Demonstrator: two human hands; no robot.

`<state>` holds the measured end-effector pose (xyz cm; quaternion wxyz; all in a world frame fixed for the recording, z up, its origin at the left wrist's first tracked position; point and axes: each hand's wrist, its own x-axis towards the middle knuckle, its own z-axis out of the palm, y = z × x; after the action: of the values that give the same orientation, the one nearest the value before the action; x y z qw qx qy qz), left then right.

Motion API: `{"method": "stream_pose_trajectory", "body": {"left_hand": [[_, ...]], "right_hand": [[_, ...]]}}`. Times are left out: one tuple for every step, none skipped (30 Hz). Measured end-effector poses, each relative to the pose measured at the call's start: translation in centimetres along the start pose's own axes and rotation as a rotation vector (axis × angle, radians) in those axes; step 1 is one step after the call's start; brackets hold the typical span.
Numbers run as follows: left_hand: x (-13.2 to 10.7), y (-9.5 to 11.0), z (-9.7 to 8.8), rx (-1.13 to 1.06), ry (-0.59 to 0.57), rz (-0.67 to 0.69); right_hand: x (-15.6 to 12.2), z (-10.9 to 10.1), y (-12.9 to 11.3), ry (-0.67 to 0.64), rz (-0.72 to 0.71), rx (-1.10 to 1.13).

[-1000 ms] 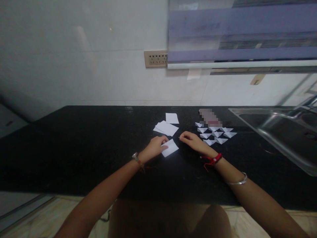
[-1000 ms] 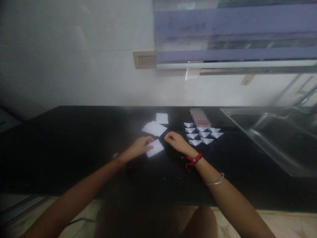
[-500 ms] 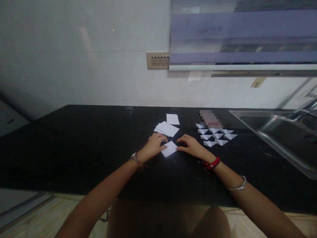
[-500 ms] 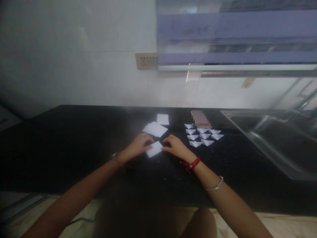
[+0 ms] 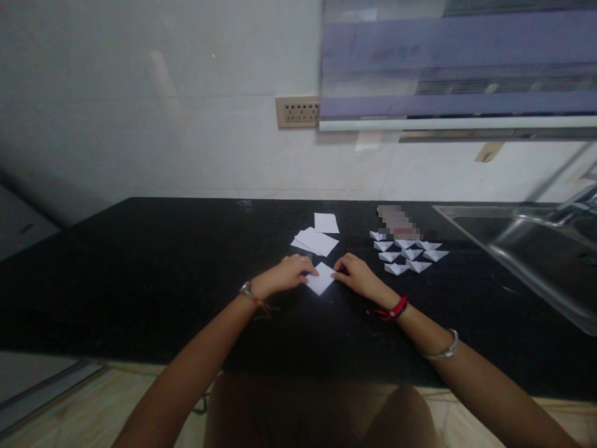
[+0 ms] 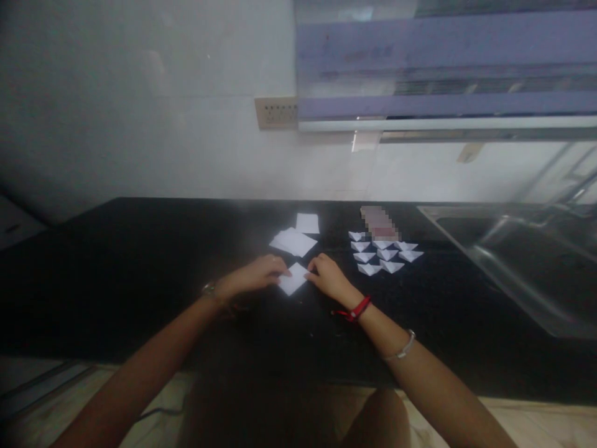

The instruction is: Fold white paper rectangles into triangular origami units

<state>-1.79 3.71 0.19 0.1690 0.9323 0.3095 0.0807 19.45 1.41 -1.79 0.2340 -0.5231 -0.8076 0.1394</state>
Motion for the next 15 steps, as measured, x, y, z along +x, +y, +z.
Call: {"method": "stream_pose_trajectory", "body": {"left_hand": [[0.02,-0.06,0.07,-0.001,0.009,-0.013],[0.06,-0.10,0.16,-0.004,0.019,-0.023],[0.09,-0.13,0.25,-0.007,0.029,-0.031],[0.13,-0.15,0.33,-0.011,0.038,-0.036],[0.15,-0.15,0.41,-0.014,0.045,-0.043],[0.17,-0.13,0.48,-0.015,0.053,-0.049],[0.17,-0.09,0.54,-0.014,0.062,-0.052],[0.17,-0.04,0.59,-0.012,0.071,-0.053],[0.17,0.03,0.63,-0.008,0.079,-0.049],[0.16,0.10,0.67,-0.005,0.085,-0.044],[0.15,0.17,0.70,-0.003,0.090,-0.040],[0.15,0.24,0.73,-0.001,0.094,-0.038],[0.15,0.29,0.76,0.000,0.095,-0.040],[0.15,0.35,0.79,0.003,0.093,-0.046],[0.16,0.40,0.82,0.005,0.092,-0.053]], "right_hand": [[0.01,0.00,-0.02,-0.009,0.005,-0.003],[0.02,-0.01,-0.06,-0.017,0.016,-0.005],[0.02,-0.02,-0.09,-0.024,0.028,-0.004],[0.01,-0.03,-0.12,-0.029,0.039,0.001],[-0.02,-0.04,-0.14,-0.029,0.050,0.006],[-0.06,-0.05,-0.14,-0.026,0.056,0.008],[-0.12,-0.04,-0.12,-0.018,0.059,0.002],[-0.18,-0.03,-0.09,-0.008,0.059,-0.011],[-0.24,0.00,-0.04,0.002,0.057,-0.027],[-0.29,0.03,0.02,0.010,0.056,-0.046],[-0.32,0.06,0.08,0.015,0.054,-0.060],[-0.33,0.09,0.12,0.017,0.054,-0.068],[-0.32,0.11,0.15,0.019,0.058,-0.068],[-0.29,0.13,0.15,0.023,0.066,-0.062],[-0.25,0.13,0.11,0.029,0.076,-0.053]]}}
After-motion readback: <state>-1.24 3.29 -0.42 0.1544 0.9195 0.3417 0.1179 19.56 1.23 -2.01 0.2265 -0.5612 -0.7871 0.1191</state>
